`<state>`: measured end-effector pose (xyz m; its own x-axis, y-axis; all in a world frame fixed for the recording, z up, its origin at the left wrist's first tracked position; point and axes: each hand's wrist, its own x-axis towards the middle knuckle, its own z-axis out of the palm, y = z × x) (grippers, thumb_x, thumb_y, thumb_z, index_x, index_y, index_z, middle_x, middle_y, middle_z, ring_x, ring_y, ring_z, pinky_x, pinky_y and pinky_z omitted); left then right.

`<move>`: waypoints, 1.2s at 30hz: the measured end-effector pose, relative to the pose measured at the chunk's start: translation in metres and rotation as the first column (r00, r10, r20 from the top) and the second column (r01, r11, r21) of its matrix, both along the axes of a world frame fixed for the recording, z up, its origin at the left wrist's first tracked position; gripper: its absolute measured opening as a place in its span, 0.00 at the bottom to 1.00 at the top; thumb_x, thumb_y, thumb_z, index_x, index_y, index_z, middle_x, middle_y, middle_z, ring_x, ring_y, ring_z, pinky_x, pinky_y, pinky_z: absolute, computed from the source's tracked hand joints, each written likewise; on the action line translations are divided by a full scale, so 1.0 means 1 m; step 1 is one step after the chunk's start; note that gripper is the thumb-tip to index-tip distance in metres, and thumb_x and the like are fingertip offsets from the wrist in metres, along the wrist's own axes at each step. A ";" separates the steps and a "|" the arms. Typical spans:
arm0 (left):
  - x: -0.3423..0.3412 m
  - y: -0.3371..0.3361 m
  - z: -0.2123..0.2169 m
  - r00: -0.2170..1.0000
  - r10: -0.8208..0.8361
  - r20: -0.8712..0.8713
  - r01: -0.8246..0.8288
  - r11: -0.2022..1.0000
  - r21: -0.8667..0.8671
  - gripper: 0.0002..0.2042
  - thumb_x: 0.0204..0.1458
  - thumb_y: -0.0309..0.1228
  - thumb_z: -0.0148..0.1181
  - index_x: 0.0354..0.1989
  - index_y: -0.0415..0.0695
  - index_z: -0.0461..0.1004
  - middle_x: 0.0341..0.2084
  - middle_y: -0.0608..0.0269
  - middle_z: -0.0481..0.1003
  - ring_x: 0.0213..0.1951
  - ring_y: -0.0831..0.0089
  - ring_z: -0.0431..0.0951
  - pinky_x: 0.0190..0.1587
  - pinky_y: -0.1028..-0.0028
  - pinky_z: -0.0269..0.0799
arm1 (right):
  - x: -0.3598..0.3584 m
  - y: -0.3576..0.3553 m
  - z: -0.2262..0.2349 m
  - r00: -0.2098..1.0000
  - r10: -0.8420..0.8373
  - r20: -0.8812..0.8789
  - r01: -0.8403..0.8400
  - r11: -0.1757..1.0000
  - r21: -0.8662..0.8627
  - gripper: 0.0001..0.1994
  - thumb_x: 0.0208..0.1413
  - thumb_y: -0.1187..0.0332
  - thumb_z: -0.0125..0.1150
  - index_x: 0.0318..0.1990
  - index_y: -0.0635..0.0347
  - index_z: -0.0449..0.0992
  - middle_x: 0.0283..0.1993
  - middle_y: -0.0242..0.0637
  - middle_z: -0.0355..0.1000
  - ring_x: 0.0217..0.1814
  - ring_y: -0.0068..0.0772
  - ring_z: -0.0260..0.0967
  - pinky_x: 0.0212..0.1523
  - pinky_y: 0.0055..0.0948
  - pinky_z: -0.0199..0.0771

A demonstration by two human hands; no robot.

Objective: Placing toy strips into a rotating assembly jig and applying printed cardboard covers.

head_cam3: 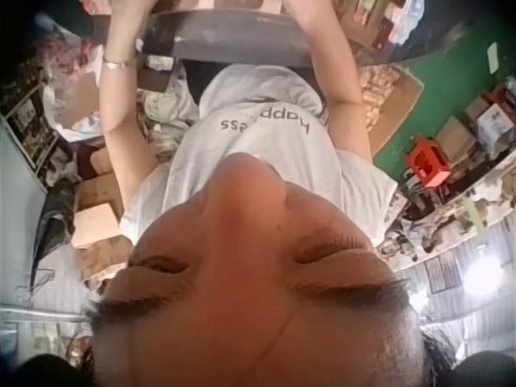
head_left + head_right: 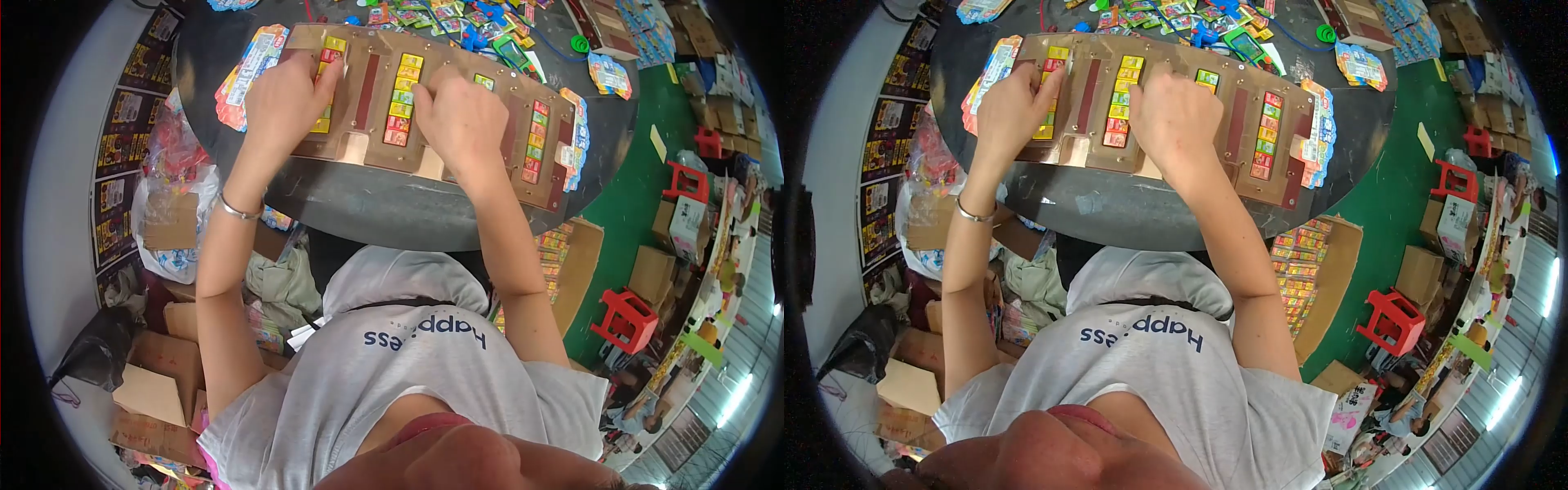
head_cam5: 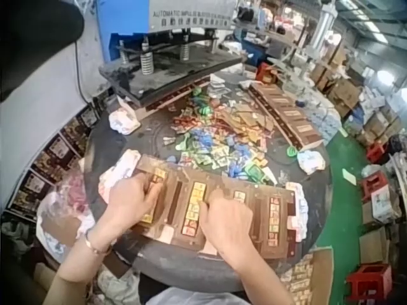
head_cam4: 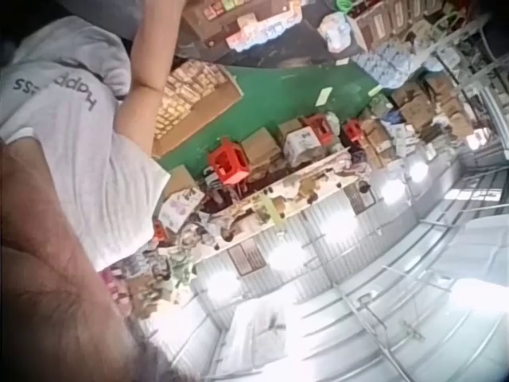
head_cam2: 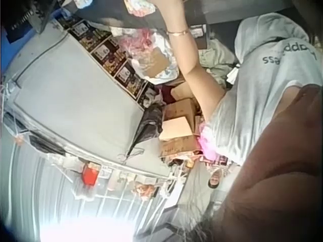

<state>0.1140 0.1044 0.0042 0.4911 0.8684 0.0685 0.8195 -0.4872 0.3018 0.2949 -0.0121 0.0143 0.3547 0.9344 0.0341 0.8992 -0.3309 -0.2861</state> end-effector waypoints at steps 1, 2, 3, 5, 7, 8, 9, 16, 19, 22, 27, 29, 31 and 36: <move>-0.001 -0.007 0.002 0.999 0.047 0.012 -0.048 0.994 0.102 0.18 0.56 0.48 0.57 0.36 0.42 0.75 0.33 0.54 0.77 0.32 0.50 0.77 0.29 0.60 0.71 | -0.002 -0.004 0.000 1.000 0.012 -0.013 -0.010 0.994 0.113 0.12 0.54 0.60 0.60 0.31 0.59 0.78 0.27 0.42 0.76 0.29 0.48 0.74 0.30 0.43 0.74; -0.003 -0.010 0.001 0.999 0.043 0.007 -0.043 0.994 0.099 0.18 0.56 0.48 0.57 0.36 0.42 0.75 0.33 0.54 0.77 0.32 0.50 0.77 0.29 0.60 0.71 | -0.004 -0.009 -0.001 0.999 0.023 -0.024 -0.017 0.974 0.225 0.10 0.53 0.60 0.60 0.35 0.58 0.79 0.29 0.41 0.76 0.30 0.49 0.75 0.29 0.42 0.74; -0.006 -0.013 -0.001 0.998 -0.041 0.045 0.030 0.977 0.209 0.15 0.55 0.44 0.59 0.39 0.44 0.75 0.37 0.56 0.76 0.35 0.52 0.77 0.34 0.59 0.70 | -0.005 -0.015 -0.002 0.999 0.019 -0.027 -0.013 0.975 0.223 0.10 0.53 0.60 0.60 0.35 0.58 0.79 0.29 0.41 0.76 0.30 0.49 0.75 0.29 0.42 0.74; -0.008 -0.019 -0.006 0.970 -0.225 0.096 0.165 0.890 0.424 0.13 0.52 0.38 0.63 0.44 0.49 0.76 0.45 0.61 0.73 0.41 0.54 0.76 0.44 0.58 0.69 | -0.006 -0.027 -0.006 0.988 0.154 -0.013 -0.149 0.971 0.185 0.10 0.53 0.63 0.61 0.38 0.57 0.76 0.30 0.38 0.76 0.28 0.48 0.74 0.28 0.42 0.73; -0.010 -0.010 -0.011 0.923 -0.360 0.136 0.276 0.866 0.416 0.10 0.51 0.32 0.61 0.42 0.48 0.79 0.43 0.62 0.76 0.45 0.60 0.74 0.49 0.63 0.66 | 0.008 -0.045 0.001 0.989 0.129 -0.067 -0.106 0.955 0.278 0.09 0.54 0.65 0.61 0.40 0.58 0.75 0.29 0.38 0.74 0.29 0.47 0.74 0.28 0.41 0.73; -0.019 0.011 -0.015 0.871 -0.451 0.193 0.343 0.842 0.417 0.09 0.51 0.30 0.61 0.40 0.47 0.80 0.43 0.62 0.76 0.44 0.60 0.75 0.49 0.63 0.66 | 0.022 -0.055 0.004 0.986 0.118 -0.118 -0.067 0.927 0.369 0.09 0.54 0.67 0.62 0.42 0.58 0.73 0.28 0.37 0.73 0.29 0.45 0.73 0.29 0.40 0.72; -0.025 0.021 -0.015 0.907 -0.308 0.287 0.163 0.886 0.435 0.08 0.50 0.25 0.60 0.39 0.46 0.80 0.45 0.60 0.77 0.48 0.60 0.75 0.53 0.64 0.67 | 0.047 -0.067 0.001 0.995 0.068 -0.077 -0.028 0.901 0.433 0.17 0.54 0.72 0.62 0.53 0.57 0.71 0.28 0.36 0.72 0.32 0.36 0.74 0.30 0.34 0.72; -0.090 0.172 -0.114 0.978 0.048 0.204 0.011 0.961 -0.276 0.23 0.48 0.37 0.69 0.51 0.38 0.74 0.37 0.63 0.77 0.38 0.77 0.74 0.42 0.76 0.71 | 0.280 -0.183 -0.064 0.854 -0.490 -0.177 0.513 0.850 0.122 0.44 0.41 0.52 0.74 0.62 0.70 0.63 0.49 0.54 0.72 0.49 0.41 0.72 0.46 0.35 0.74; -0.140 0.200 -0.131 0.919 0.238 0.315 -0.087 0.900 -0.427 0.24 0.50 0.36 0.69 0.53 0.36 0.72 0.37 0.65 0.75 0.38 0.79 0.72 0.43 0.78 0.70 | 0.289 -0.164 -0.086 0.793 -0.427 -0.435 0.515 0.851 0.103 0.37 0.33 0.51 0.79 0.50 0.68 0.75 0.43 0.46 0.76 0.44 0.34 0.74 0.44 0.30 0.75; -0.155 0.209 -0.128 0.928 0.264 0.264 -0.134 0.895 -0.425 0.22 0.53 0.35 0.66 0.54 0.39 0.73 0.38 0.67 0.76 0.39 0.78 0.72 0.44 0.77 0.69 | 0.292 -0.160 -0.086 0.795 -0.329 -0.510 0.426 0.901 0.083 0.25 0.34 0.55 0.79 0.37 0.64 0.80 0.31 0.36 0.77 0.32 0.24 0.72 0.34 0.25 0.72; -0.104 0.159 -0.112 0.945 0.190 0.268 -0.154 0.977 -0.148 0.17 0.53 0.35 0.65 0.50 0.41 0.77 0.42 0.60 0.78 0.44 0.74 0.76 0.47 0.74 0.70 | 0.258 -0.171 -0.063 0.802 -0.482 -0.351 0.562 0.808 0.175 0.16 0.37 0.60 0.74 0.32 0.59 0.81 0.28 0.38 0.77 0.30 0.35 0.76 0.33 0.30 0.74; -0.058 0.122 -0.071 0.987 0.159 0.026 -0.160 0.984 0.080 0.18 0.53 0.36 0.65 0.50 0.40 0.76 0.43 0.59 0.78 0.45 0.72 0.77 0.48 0.73 0.70 | 0.244 -0.175 -0.058 0.842 -0.513 -0.166 0.539 0.787 0.301 0.15 0.40 0.62 0.72 0.35 0.58 0.79 0.29 0.39 0.75 0.32 0.40 0.75 0.34 0.34 0.74; -0.061 0.114 -0.056 0.949 0.211 -0.234 -0.131 0.940 0.315 0.19 0.53 0.37 0.65 0.51 0.39 0.75 0.44 0.57 0.78 0.46 0.69 0.77 0.49 0.72 0.70 | 0.234 -0.164 -0.060 0.835 -0.528 -0.157 0.549 0.779 0.303 0.15 0.42 0.63 0.71 0.37 0.58 0.77 0.30 0.39 0.75 0.33 0.42 0.75 0.35 0.36 0.74; -0.114 0.135 -0.038 0.804 0.277 0.526 -0.077 0.925 -0.371 0.26 0.60 0.35 0.55 0.65 0.42 0.59 0.56 0.57 0.65 0.56 0.63 0.68 0.58 0.68 0.64 | 0.247 -0.166 -0.067 0.860 -0.422 -0.289 0.503 0.797 0.334 0.17 0.44 0.66 0.69 0.40 0.61 0.73 0.32 0.48 0.73 0.36 0.49 0.74 0.38 0.39 0.74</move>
<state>-0.0002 0.2398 -0.0334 0.2881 0.9575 -0.0118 0.5184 -0.1456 0.8426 0.5420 -0.1780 -0.0531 0.7781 0.5804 0.2403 0.5808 -0.5192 -0.6270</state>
